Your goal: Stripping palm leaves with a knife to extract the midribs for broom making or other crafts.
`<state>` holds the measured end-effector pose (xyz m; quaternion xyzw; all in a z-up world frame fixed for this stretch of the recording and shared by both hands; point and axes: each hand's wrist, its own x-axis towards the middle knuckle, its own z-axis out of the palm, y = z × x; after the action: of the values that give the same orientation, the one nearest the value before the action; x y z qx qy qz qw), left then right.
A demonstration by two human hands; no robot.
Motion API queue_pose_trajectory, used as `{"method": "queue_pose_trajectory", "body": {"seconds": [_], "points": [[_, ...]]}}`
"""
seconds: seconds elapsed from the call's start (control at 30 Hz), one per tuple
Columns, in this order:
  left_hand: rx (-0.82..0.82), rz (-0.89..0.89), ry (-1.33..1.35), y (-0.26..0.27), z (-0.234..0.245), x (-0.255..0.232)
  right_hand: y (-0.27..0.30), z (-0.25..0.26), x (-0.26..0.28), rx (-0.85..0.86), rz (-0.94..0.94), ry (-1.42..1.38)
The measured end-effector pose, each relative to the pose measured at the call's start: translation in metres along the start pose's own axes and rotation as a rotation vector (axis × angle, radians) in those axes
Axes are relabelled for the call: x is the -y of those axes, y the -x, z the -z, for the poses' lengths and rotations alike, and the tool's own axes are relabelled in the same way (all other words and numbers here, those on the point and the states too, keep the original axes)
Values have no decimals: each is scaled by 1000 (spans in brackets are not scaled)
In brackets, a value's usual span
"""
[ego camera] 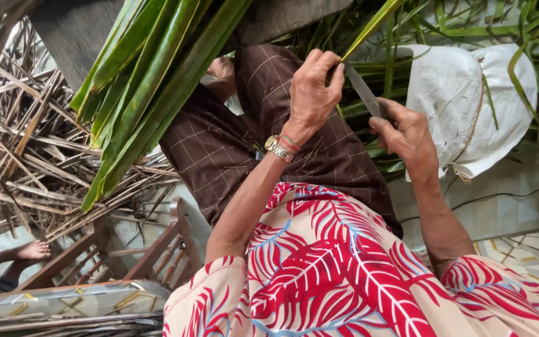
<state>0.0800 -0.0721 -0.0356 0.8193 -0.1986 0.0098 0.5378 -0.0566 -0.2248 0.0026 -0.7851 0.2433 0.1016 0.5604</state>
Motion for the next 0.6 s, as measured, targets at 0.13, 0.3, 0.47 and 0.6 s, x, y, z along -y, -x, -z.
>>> {"method": "queue_pose_trajectory", "body": {"seconds": [0.13, 0.3, 0.47, 0.6], "points": [[-1, 22, 21, -2, -3, 4, 9, 1, 11, 19, 0, -53], [46, 69, 4, 3, -4, 5, 9, 0, 3, 6, 26, -41], [111, 199, 114, 3, -8, 17, 11, -1, 1, -24, -14, -82], [236, 385, 279, 2, -4, 23, 11, -2, -1, -41, -21, -12]]}}
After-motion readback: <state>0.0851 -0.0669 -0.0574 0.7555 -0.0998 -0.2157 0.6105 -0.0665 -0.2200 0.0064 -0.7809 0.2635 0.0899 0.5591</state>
